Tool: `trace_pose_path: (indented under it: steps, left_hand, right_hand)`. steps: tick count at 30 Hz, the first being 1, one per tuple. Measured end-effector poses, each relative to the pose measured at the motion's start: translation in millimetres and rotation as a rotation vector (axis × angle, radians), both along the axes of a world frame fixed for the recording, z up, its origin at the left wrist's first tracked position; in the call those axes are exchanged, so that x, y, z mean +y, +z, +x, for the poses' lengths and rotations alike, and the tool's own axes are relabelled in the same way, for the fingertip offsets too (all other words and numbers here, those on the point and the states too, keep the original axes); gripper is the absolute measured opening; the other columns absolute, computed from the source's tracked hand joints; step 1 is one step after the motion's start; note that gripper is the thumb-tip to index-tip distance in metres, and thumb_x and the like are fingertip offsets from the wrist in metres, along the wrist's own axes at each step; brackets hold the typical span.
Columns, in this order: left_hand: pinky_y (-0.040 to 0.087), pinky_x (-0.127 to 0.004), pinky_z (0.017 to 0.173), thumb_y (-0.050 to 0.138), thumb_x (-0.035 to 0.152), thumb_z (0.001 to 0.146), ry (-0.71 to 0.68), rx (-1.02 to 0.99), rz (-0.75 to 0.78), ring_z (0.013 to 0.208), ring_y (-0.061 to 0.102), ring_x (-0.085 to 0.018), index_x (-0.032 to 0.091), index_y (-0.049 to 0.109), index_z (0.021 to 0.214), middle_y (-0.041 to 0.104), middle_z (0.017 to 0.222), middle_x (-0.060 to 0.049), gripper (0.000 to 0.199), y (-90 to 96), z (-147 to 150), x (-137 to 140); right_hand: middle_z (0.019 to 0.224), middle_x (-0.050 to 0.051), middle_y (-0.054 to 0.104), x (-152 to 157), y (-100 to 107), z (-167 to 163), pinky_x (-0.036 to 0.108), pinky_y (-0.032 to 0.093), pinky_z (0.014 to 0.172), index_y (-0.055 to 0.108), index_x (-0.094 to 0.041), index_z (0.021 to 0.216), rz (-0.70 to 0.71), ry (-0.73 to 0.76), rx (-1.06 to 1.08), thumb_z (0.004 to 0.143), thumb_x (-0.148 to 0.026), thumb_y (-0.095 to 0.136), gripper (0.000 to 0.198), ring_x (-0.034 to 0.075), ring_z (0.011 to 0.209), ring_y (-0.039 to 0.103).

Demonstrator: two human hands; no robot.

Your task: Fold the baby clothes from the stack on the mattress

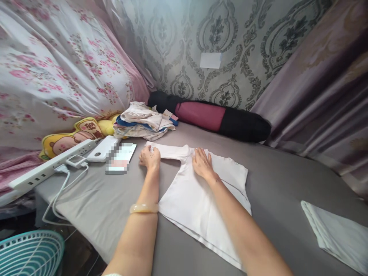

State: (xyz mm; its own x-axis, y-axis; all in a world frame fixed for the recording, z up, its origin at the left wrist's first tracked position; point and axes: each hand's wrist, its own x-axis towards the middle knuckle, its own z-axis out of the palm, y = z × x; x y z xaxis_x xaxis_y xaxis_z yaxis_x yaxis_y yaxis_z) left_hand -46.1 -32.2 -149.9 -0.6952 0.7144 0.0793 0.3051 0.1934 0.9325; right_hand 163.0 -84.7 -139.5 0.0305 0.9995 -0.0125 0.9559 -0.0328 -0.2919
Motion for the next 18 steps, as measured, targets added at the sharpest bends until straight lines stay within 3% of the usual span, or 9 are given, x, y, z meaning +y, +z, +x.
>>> trace_pose_path:
  steps: [4, 8, 12, 18]
  left_hand:
    - [0.046, -0.037, 0.098, 0.064, 0.033, 0.074, -0.106, -0.404, 0.363, 0.105, 0.062, -0.024, 0.015, 0.068, 0.100, 0.068, 0.107, -0.011, 0.031, 8.6, 0.8, 7.5]
    - [0.050, -0.033, 0.093, 0.066, 0.034, 0.072, -0.228, -0.785, 0.621, 0.101, 0.065, -0.020, 0.015, 0.068, 0.101, 0.070, 0.103, -0.008, 0.034, 21.6, 2.1, 5.7]
    - [0.049, -0.032, 0.096, 0.065, 0.037, 0.073, -0.392, -0.945, 0.706, 0.109, 0.064, -0.020, 0.019, 0.070, 0.093, 0.068, 0.117, -0.007, 0.027, 34.8, 1.7, -5.4]
    - [0.047, -0.033, 0.101, 0.062, 0.040, 0.078, -0.548, -0.950, 0.723, 0.120, 0.060, -0.022, 0.022, 0.072, 0.096, 0.064, 0.130, -0.005, 0.027, 46.7, 10.0, -18.0]
  right_hand:
    - [0.162, 0.009, 0.019, -3.6, -0.1, -17.7, 0.047, 0.004, 0.120, 0.026, -0.012, 0.153, -0.061, 0.062, 0.036, 0.101, -0.039, 0.016, 0.060, 0.021, 0.150, 0.010]
    - [0.163, 0.008, 0.014, -4.1, -2.1, -24.5, 0.047, -0.001, 0.119, 0.023, -0.012, 0.155, -0.085, 0.034, 0.016, 0.100, -0.041, 0.018, 0.062, 0.022, 0.150, 0.006]
    - [0.163, 0.010, 0.013, -2.4, 2.3, -26.2, 0.049, 0.001, 0.119, 0.022, -0.013, 0.155, -0.123, 0.017, 0.026, 0.098, -0.051, 0.022, 0.068, 0.027, 0.150, 0.006]
    - [0.164, 0.011, 0.011, 1.9, 4.3, -28.9, 0.051, 0.001, 0.118, 0.021, -0.015, 0.156, -0.141, -0.006, 0.023, 0.096, -0.056, 0.027, 0.072, 0.029, 0.150, 0.005]
